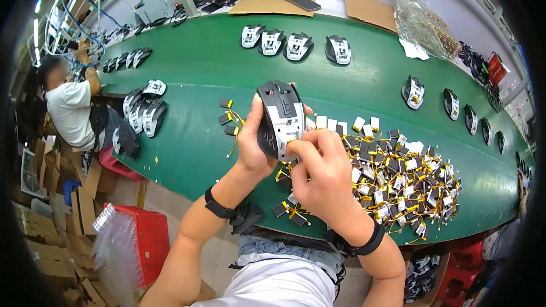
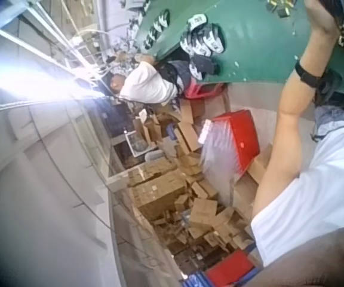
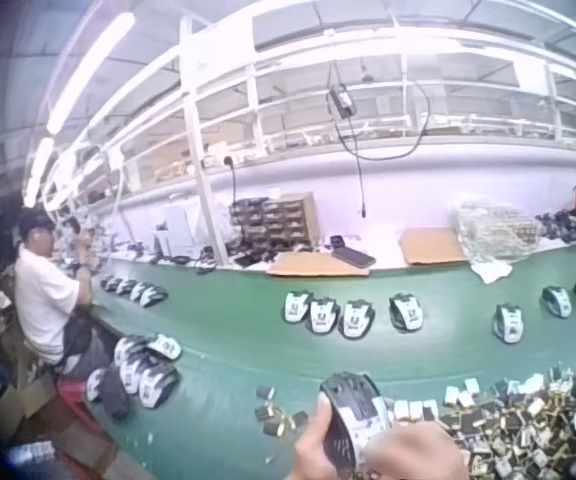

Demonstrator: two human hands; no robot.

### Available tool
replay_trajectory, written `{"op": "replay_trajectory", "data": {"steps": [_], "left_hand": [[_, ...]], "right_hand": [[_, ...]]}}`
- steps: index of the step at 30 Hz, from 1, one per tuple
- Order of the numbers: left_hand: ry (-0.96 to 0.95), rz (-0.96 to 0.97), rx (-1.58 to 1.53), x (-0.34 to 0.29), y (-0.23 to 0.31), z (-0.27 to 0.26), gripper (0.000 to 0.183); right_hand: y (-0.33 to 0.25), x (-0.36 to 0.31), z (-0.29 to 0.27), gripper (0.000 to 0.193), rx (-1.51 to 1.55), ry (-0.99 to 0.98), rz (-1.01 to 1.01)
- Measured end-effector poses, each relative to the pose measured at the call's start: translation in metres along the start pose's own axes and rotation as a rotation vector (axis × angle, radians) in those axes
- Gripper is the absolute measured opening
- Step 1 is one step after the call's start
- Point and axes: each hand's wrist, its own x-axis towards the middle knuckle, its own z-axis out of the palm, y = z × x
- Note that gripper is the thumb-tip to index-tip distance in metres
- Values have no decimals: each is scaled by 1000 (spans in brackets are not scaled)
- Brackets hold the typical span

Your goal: The person assembles electronic devices by inserting small battery packs into the bottom slots of black and white plastic casings. They pick up a casing, insert a battery, and place the finished unit on the green workbench, repeating this process for multiple units.

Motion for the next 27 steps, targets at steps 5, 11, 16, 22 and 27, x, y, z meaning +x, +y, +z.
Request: {"op": "replay_trajectory", "data": {"steps": [5, 11, 16, 22, 27], "left_hand": [[-55, -196, -19, 9, 16, 2, 63], [-164, -323, 516, 78, 40, 29, 45], [-69, -368, 890, 178, -17, 26, 31], [-126, -474, 703, 224, -96, 10, 37], [-287, -108, 1587, 240, -115, 18, 47]], "right_hand": [[14, 2, -42, 24, 338, -34, 200], [90, 6, -122, 15, -164, -310, 335], [162, 15, -126, 15, -556, -381, 287], [143, -4, -113, 16, -508, -512, 262], [160, -10, -102, 11, -421, -505, 195]]}}
